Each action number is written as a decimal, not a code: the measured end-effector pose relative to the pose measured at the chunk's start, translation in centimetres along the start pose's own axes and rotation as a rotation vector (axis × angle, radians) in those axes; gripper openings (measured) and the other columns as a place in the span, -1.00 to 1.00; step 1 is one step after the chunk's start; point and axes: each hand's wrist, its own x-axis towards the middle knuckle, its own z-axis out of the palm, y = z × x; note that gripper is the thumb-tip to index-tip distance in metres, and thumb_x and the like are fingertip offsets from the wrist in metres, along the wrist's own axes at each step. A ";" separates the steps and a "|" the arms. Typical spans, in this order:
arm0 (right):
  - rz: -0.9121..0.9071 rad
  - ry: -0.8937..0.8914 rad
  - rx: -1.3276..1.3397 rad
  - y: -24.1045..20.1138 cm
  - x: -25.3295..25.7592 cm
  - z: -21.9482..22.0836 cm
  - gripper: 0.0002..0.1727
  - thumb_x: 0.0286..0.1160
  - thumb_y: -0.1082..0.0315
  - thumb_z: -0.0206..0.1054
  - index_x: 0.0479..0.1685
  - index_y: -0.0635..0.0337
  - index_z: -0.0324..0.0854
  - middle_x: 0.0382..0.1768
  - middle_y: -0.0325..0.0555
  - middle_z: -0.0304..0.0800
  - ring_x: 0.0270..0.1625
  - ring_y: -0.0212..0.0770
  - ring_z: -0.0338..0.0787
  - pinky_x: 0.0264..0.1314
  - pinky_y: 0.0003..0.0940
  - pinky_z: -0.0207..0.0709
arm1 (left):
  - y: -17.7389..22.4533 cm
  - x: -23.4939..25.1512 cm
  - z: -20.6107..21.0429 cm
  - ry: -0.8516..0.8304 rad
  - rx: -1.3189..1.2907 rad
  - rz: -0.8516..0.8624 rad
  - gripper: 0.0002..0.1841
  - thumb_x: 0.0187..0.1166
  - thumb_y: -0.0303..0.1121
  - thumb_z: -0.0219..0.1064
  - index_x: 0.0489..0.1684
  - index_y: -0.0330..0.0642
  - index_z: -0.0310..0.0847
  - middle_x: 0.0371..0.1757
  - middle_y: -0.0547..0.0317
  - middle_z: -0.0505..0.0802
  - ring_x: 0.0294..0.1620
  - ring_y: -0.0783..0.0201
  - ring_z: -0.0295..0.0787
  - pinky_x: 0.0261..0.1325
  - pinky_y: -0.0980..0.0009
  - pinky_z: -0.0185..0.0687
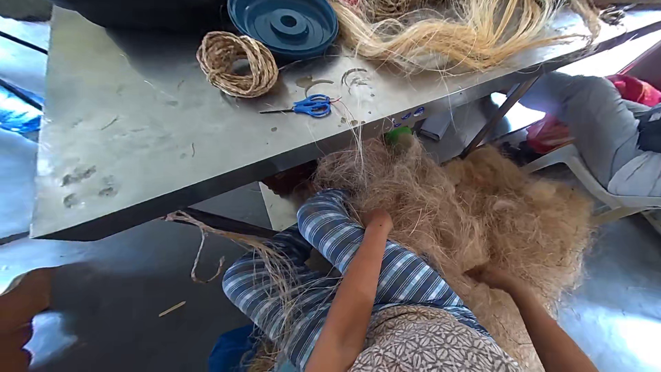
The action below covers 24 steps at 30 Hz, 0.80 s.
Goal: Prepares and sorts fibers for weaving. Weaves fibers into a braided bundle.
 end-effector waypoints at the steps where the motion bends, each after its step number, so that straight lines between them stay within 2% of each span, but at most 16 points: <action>1: 0.010 0.030 -0.007 -1.4 -0.7 -1.8 -0.64 0.72 0.40 0.22 0.41 0.18 0.68 0.31 0.18 0.75 0.30 0.10 0.73 0.36 0.12 0.51 | 0.0 0.0 0.0 0.007 -0.007 -0.003 -0.61 0.71 -0.40 0.19 0.35 -0.55 0.56 0.48 -0.41 0.63 0.58 -0.29 0.52 0.53 -0.27 0.40; 2: 0.026 0.062 -0.032 -2.9 -1.6 -3.4 -0.63 0.70 0.41 0.23 0.41 0.17 0.69 0.31 0.18 0.76 0.29 0.12 0.74 0.36 0.15 0.52 | 0.0 -0.1 0.0 0.016 -0.019 -0.005 -0.62 0.71 -0.40 0.19 0.34 -0.54 0.56 0.48 -0.41 0.63 0.57 -0.30 0.52 0.52 -0.28 0.41; 3: 0.062 0.103 -0.049 -4.6 -2.8 -4.9 -0.64 0.69 0.36 0.25 0.38 0.15 0.70 0.26 0.19 0.77 0.22 0.14 0.75 0.25 0.20 0.52 | 0.0 -0.1 0.1 0.024 -0.031 -0.006 -0.61 0.72 -0.39 0.19 0.35 -0.53 0.56 0.48 -0.41 0.64 0.57 -0.30 0.53 0.51 -0.28 0.41; 5: 0.113 0.184 -0.085 -8.1 -5.2 -7.1 -0.63 0.74 0.13 0.26 0.30 0.16 0.72 0.15 0.21 0.78 0.10 0.16 0.77 0.15 0.25 0.55 | -0.1 -0.1 0.2 0.034 -0.061 0.008 -0.60 0.72 -0.38 0.20 0.36 -0.54 0.56 0.49 -0.41 0.63 0.58 -0.30 0.51 0.53 -0.28 0.40; 7: 0.114 0.325 -0.196 -11.9 -7.1 -8.1 -0.58 0.76 0.03 0.22 0.21 0.18 0.75 0.16 0.23 0.80 0.18 0.23 0.79 0.22 0.32 0.56 | -0.3 -0.1 0.2 0.027 -0.068 0.030 -0.59 0.74 -0.38 0.17 0.40 -0.53 0.53 0.52 -0.40 0.61 0.60 -0.28 0.50 0.55 -0.26 0.38; 8: 0.102 0.418 -0.245 -13.9 -7.6 -8.0 -0.58 0.75 0.06 0.23 0.20 0.22 0.76 0.19 0.27 0.79 0.27 0.29 0.75 0.29 0.38 0.49 | -0.3 -0.1 0.2 0.027 -0.064 0.031 -0.59 0.73 -0.39 0.18 0.40 -0.53 0.53 0.51 -0.40 0.61 0.59 -0.28 0.50 0.54 -0.26 0.39; 10: -0.008 0.597 -0.274 -15.9 -6.4 -7.1 -0.65 0.75 0.20 0.20 0.15 0.24 0.78 0.13 0.28 0.82 0.28 0.31 0.76 0.31 0.34 0.50 | -0.2 0.1 0.3 0.032 -0.045 0.015 -0.60 0.70 -0.39 0.23 0.36 -0.54 0.55 0.48 -0.42 0.63 0.56 -0.30 0.53 0.51 -0.27 0.43; 11: -0.099 0.625 -0.265 -15.9 -4.7 -6.8 -0.68 0.75 0.27 0.20 0.14 0.26 0.78 0.10 0.27 0.83 0.26 0.29 0.78 0.32 0.31 0.52 | -0.2 0.1 0.2 0.036 -0.040 0.009 -0.60 0.68 -0.39 0.26 0.33 -0.56 0.56 0.46 -0.42 0.64 0.54 -0.30 0.55 0.49 -0.26 0.46; 13: -0.242 0.540 -0.252 -14.6 -0.9 -6.4 -0.73 0.70 0.34 0.23 0.13 0.24 0.80 0.10 0.19 0.85 0.24 0.19 0.80 0.38 0.24 0.54 | -0.3 0.1 0.3 0.044 -0.043 0.009 -0.60 0.66 -0.38 0.30 0.30 -0.57 0.58 0.44 -0.43 0.65 0.53 -0.31 0.56 0.48 -0.26 0.47; 15: -0.240 0.467 -0.257 -14.2 1.4 -6.0 -0.73 0.67 0.39 0.24 0.16 0.20 0.79 0.13 0.15 0.84 0.28 0.16 0.77 0.42 0.21 0.50 | -0.4 0.0 0.4 0.055 -0.059 0.008 -0.61 0.67 -0.37 0.28 0.30 -0.55 0.59 0.44 -0.41 0.66 0.53 -0.30 0.56 0.49 -0.26 0.45; 18: -0.185 0.544 -0.234 -13.1 3.7 -5.2 -0.67 0.71 0.44 0.14 0.28 0.24 0.73 0.16 0.24 0.82 0.30 0.23 0.76 0.43 0.22 0.50 | -0.5 0.1 0.3 0.044 -0.056 0.025 -0.62 0.71 -0.38 0.21 0.32 -0.53 0.59 0.46 -0.38 0.65 0.55 -0.27 0.55 0.51 -0.25 0.43; 20: -0.195 0.565 -0.156 -12.0 4.8 -5.3 -0.67 0.75 0.39 0.13 0.28 0.27 0.72 0.08 0.23 0.84 0.15 0.18 0.83 0.32 0.16 0.59 | -0.4 0.1 0.3 0.042 -0.051 0.028 -0.65 0.70 -0.41 0.22 0.27 -0.53 0.62 0.44 -0.40 0.67 0.53 -0.29 0.56 0.49 -0.27 0.44; 22: -0.155 0.499 -0.125 -11.1 5.3 -5.5 -0.68 0.74 0.32 0.18 0.25 0.25 0.73 0.03 0.19 0.85 0.01 0.12 0.86 0.19 0.13 0.66 | -0.2 0.2 0.2 0.038 -0.026 0.019 -0.67 0.69 -0.40 0.24 0.21 -0.52 0.65 0.41 -0.39 0.69 0.51 -0.29 0.58 0.47 -0.28 0.47; 24: -0.105 0.433 -0.144 -10.4 5.7 -5.5 -0.67 0.76 0.24 0.18 0.23 0.20 0.74 -0.06 0.14 0.87 -0.16 0.05 0.87 0.02 0.07 0.70 | -0.2 0.3 0.2 0.034 -0.012 0.027 -0.66 0.70 -0.40 0.22 0.24 -0.51 0.64 0.44 -0.37 0.68 0.53 -0.28 0.57 0.48 -0.27 0.45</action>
